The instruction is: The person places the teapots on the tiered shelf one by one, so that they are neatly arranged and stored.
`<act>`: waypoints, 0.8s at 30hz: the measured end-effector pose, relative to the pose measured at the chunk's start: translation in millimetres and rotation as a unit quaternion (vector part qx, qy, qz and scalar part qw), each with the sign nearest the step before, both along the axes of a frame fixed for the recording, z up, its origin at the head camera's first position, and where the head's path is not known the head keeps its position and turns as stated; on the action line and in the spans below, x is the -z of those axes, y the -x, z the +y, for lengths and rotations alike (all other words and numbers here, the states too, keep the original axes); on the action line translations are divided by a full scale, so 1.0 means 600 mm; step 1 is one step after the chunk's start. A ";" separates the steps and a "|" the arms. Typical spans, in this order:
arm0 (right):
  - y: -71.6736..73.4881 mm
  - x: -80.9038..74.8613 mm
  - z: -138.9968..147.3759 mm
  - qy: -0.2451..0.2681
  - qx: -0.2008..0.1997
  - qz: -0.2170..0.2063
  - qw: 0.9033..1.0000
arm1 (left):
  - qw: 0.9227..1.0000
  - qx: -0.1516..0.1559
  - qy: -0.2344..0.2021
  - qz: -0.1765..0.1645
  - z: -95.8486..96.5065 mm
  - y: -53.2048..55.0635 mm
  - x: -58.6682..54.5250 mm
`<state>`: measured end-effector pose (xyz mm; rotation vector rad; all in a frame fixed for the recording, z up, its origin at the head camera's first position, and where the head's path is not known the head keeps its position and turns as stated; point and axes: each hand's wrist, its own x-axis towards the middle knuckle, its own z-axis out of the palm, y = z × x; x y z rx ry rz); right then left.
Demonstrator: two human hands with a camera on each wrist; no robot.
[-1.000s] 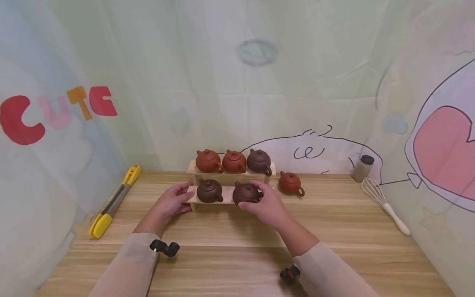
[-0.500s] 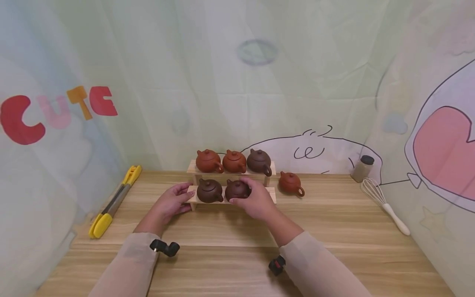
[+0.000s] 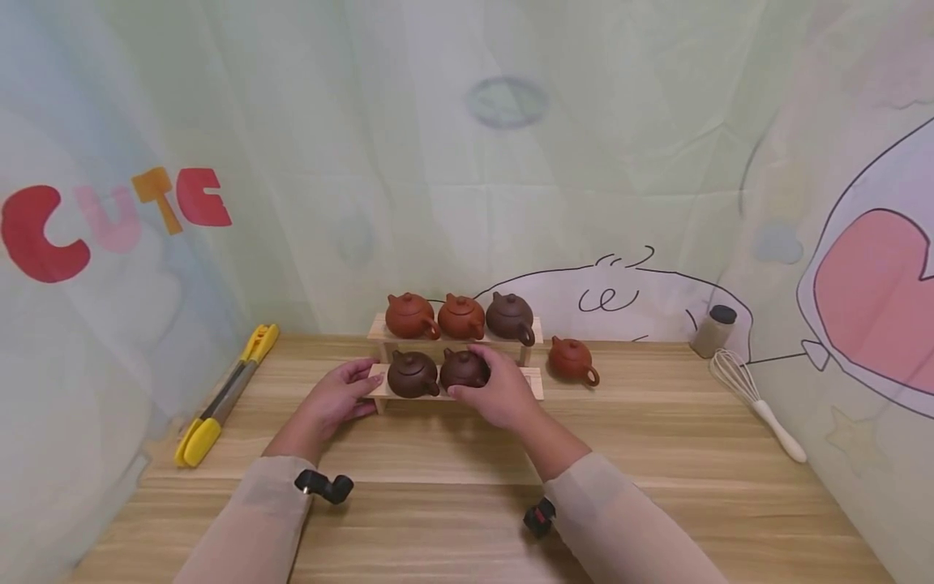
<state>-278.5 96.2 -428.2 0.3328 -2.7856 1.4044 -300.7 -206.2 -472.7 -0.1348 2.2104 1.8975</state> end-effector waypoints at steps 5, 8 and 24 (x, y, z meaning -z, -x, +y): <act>-0.016 -0.001 0.015 0.035 0.010 0.001 0.999 | 1.000 0.005 0.000 0.003 0.000 0.002 0.001; -0.028 -0.003 0.033 0.060 0.016 -0.001 0.998 | 1.000 0.005 -0.001 0.004 0.000 0.003 0.000; -0.038 0.012 0.210 0.009 0.109 -0.008 0.994 | 1.000 0.000 0.004 0.004 0.000 0.001 0.000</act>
